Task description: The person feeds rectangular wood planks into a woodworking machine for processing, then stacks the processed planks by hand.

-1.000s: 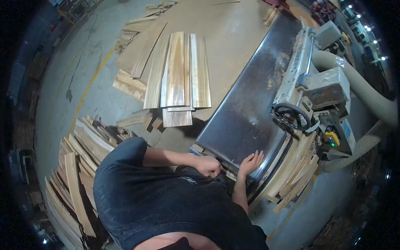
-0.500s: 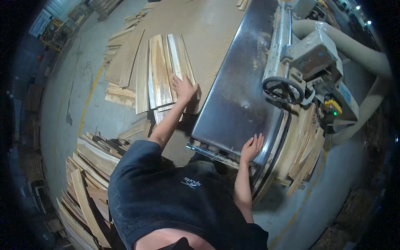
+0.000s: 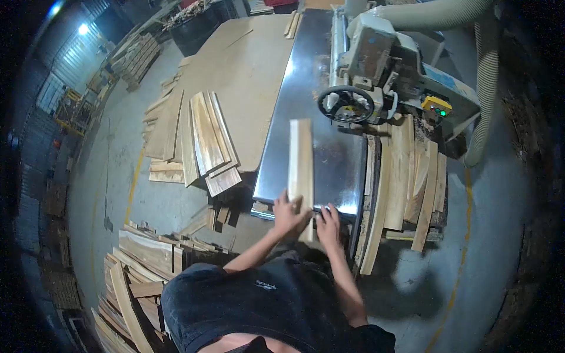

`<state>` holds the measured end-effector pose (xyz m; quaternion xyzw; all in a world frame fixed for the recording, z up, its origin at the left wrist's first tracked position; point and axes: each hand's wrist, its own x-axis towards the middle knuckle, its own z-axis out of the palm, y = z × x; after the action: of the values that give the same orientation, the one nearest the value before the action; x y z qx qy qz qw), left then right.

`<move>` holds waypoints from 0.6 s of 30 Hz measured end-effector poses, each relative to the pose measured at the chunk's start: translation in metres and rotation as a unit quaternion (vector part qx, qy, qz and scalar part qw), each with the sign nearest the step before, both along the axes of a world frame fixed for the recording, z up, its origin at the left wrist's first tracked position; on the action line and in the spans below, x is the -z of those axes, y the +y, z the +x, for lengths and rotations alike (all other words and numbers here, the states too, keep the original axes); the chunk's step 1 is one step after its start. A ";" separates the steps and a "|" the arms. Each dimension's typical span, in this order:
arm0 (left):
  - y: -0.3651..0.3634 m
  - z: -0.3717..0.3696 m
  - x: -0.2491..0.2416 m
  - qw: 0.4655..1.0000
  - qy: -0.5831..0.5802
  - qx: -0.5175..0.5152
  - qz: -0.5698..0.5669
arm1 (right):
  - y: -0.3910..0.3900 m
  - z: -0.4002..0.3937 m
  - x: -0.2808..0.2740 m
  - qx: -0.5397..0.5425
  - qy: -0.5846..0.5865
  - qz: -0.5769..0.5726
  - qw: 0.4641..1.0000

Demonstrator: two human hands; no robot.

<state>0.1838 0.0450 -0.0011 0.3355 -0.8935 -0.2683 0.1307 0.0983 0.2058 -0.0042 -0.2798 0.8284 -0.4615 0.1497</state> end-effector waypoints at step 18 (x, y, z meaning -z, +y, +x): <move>0.070 -0.167 0.021 0.986 0.111 0.069 -0.105 | 0.026 -0.007 0.003 -0.001 0.120 0.226 0.967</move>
<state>0.0171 0.1146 -0.0224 0.2259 -0.9176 -0.2171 0.2446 0.0914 0.2322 -0.0073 -0.2926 0.9230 -0.2252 0.1086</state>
